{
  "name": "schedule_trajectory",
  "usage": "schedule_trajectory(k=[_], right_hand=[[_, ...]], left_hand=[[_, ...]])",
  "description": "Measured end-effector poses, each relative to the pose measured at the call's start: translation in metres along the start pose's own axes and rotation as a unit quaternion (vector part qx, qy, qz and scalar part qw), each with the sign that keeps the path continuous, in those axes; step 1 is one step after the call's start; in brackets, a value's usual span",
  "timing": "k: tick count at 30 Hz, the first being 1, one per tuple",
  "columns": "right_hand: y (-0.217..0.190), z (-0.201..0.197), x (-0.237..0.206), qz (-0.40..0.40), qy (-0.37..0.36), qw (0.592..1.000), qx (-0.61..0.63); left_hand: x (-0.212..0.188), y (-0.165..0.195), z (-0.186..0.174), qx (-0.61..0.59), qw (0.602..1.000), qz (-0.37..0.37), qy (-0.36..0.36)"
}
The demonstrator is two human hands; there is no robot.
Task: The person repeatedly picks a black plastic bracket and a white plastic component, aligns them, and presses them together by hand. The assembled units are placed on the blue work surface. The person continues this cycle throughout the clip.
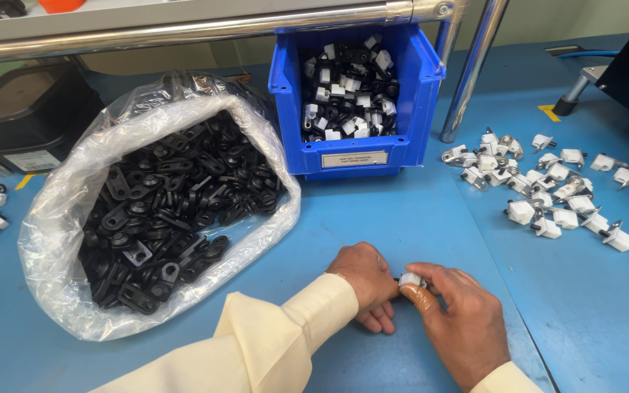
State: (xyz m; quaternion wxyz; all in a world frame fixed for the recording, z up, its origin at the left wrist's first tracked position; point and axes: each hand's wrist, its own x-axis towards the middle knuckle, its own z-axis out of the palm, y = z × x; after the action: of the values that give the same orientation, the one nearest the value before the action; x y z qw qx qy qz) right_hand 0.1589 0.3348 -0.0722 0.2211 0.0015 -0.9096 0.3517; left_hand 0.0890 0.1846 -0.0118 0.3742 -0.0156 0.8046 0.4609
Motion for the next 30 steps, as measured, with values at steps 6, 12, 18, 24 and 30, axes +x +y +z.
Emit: schedule_trajectory(k=[6, 12, 18, 24, 30], right_hand=[[0.003, -0.006, 0.006, -0.117, -0.026, 0.993, 0.018], [-0.007, -0.013, 0.019, -0.040, -0.116, 0.992, -0.031], [-0.017, -0.015, 0.031, 0.092, -0.151, 0.983, -0.041], [-0.004, -0.014, 0.041, 0.197, -0.190, 0.959, 0.077], [0.020, -0.005, 0.047, 0.198, -0.201, 0.947, 0.155]], left_hand=[[0.007, -0.007, -0.001, -0.062, 0.998, -0.019, 0.007], [0.002, -0.001, 0.001, 0.024, 0.998, 0.006, 0.059], [-0.003, 0.004, 0.018, 0.326, 0.926, 0.095, 0.167], [-0.011, -0.026, 0.025, -0.114, 0.984, 0.043, 0.133], [0.006, -0.035, 0.034, -0.147, 0.981, 0.050, 0.118]])
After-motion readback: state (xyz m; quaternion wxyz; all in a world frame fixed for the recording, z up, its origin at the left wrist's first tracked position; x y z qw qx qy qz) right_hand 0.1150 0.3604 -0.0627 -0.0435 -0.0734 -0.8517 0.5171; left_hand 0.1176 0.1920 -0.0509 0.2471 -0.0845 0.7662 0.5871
